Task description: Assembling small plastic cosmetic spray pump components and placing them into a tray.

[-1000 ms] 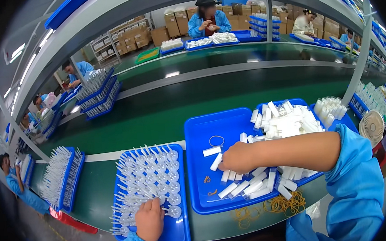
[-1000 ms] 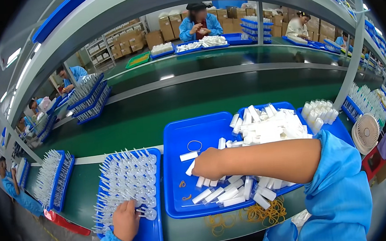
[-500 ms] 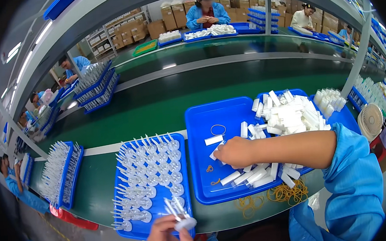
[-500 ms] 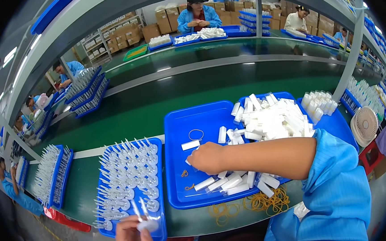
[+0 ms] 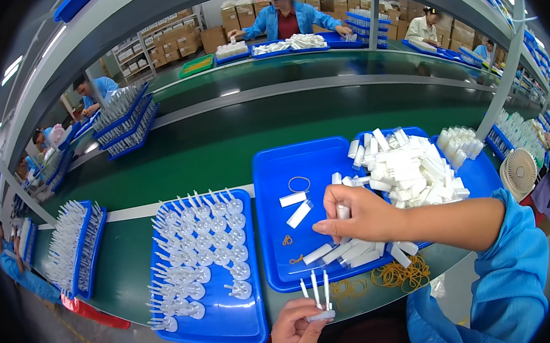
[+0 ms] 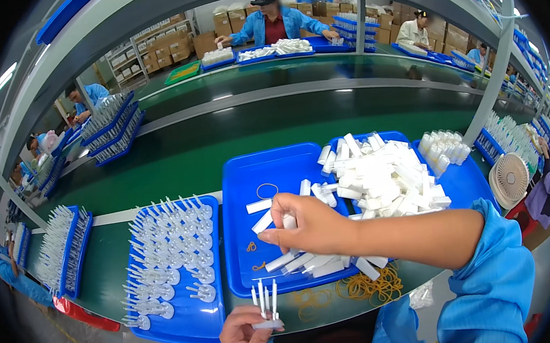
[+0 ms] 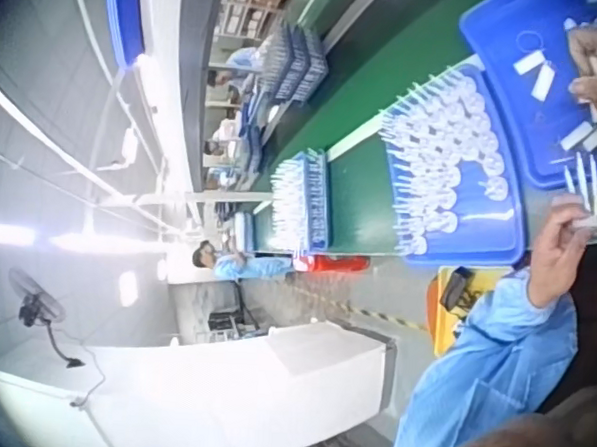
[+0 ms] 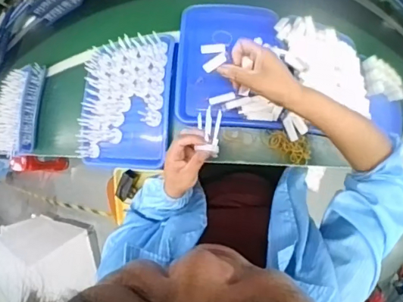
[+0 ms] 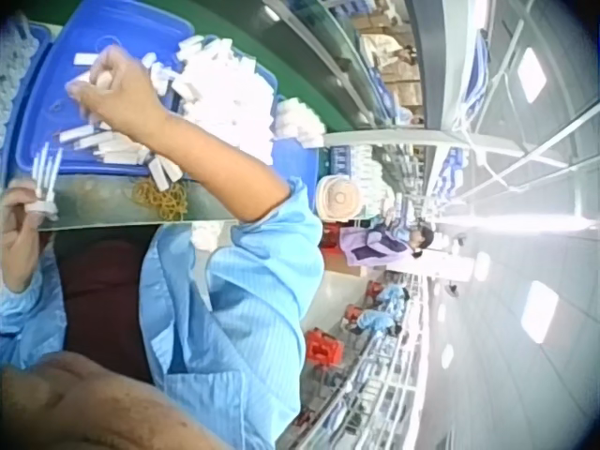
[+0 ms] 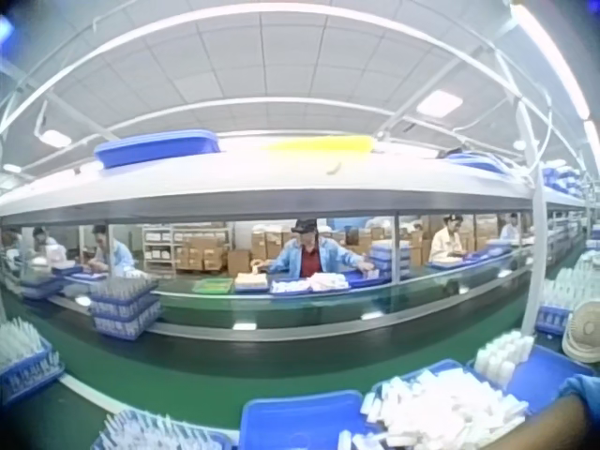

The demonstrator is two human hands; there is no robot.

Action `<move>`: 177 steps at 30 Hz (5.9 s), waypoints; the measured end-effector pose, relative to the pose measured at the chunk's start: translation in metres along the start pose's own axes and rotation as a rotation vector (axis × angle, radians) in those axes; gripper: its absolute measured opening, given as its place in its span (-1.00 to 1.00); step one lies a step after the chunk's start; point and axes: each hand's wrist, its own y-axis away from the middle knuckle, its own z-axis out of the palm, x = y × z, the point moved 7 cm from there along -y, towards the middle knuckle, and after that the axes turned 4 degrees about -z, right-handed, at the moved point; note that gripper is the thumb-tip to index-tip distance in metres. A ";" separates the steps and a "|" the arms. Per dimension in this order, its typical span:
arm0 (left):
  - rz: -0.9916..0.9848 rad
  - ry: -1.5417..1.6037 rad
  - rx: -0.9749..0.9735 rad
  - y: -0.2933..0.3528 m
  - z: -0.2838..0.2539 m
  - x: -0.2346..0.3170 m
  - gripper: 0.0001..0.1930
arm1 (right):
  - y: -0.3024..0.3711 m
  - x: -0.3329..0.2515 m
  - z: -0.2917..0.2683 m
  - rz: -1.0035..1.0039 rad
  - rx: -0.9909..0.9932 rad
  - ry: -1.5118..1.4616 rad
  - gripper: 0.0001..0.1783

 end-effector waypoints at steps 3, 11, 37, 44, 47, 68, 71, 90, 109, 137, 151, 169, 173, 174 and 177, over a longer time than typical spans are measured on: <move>0.033 -0.106 -0.043 0.000 0.008 0.001 -0.85 | 0.018 0.002 0.007 0.023 0.063 -0.324 -0.77; 0.064 -0.242 0.010 -0.003 0.015 0.017 -0.93 | 0.033 0.030 0.020 0.244 -0.067 -0.741 -0.63; 0.156 -0.244 -0.108 0.006 0.016 0.002 -0.85 | 0.062 0.008 0.030 -0.179 -0.454 0.215 -0.80; 0.254 -0.319 -0.156 0.013 0.016 0.007 -0.76 | 0.070 0.002 0.068 -0.260 -0.535 0.231 -0.80; 0.138 -0.178 -0.077 0.014 0.006 -0.001 -0.77 | 0.053 0.001 0.068 -0.137 -0.628 0.284 -0.77; 0.337 -0.518 0.111 -0.012 -0.002 0.035 -0.92 | -0.025 0.028 0.055 0.194 -0.342 -0.543 -0.38; 0.351 -0.540 0.102 -0.016 0.000 0.036 -0.93 | -0.019 0.031 0.054 0.291 -0.356 -0.699 -0.47; 0.468 -0.684 -0.057 -0.007 0.006 0.023 -0.97 | 0.026 0.015 0.056 -0.102 -0.494 0.104 -0.72; 0.230 -0.338 0.150 0.003 -0.017 0.021 -0.80 | -0.077 0.065 0.035 -0.555 -0.291 1.419 -0.76; 0.401 -0.641 0.135 -0.018 -0.002 0.034 -0.92 | -0.024 0.034 0.035 0.130 -0.490 -0.313 -0.71; 0.365 -0.656 0.075 -0.024 0.002 0.029 -0.96 | -0.011 0.009 0.033 0.004 -0.667 0.349 -0.75; 0.427 -0.607 0.067 -0.004 0.000 0.028 -0.80 | 0.028 -0.009 0.070 -0.209 -0.693 0.374 -0.74; 0.354 -0.424 0.129 -0.012 -0.013 0.016 -0.79 | -0.039 0.015 0.036 -0.199 -0.332 0.270 -0.58; 0.366 -0.418 0.135 -0.012 -0.013 0.019 -0.79 | -0.059 0.020 0.024 -0.327 -0.212 0.503 -0.60; 0.361 -0.390 0.150 -0.009 -0.015 0.019 -0.80 | -0.092 0.044 0.019 -0.494 -0.157 1.162 -0.70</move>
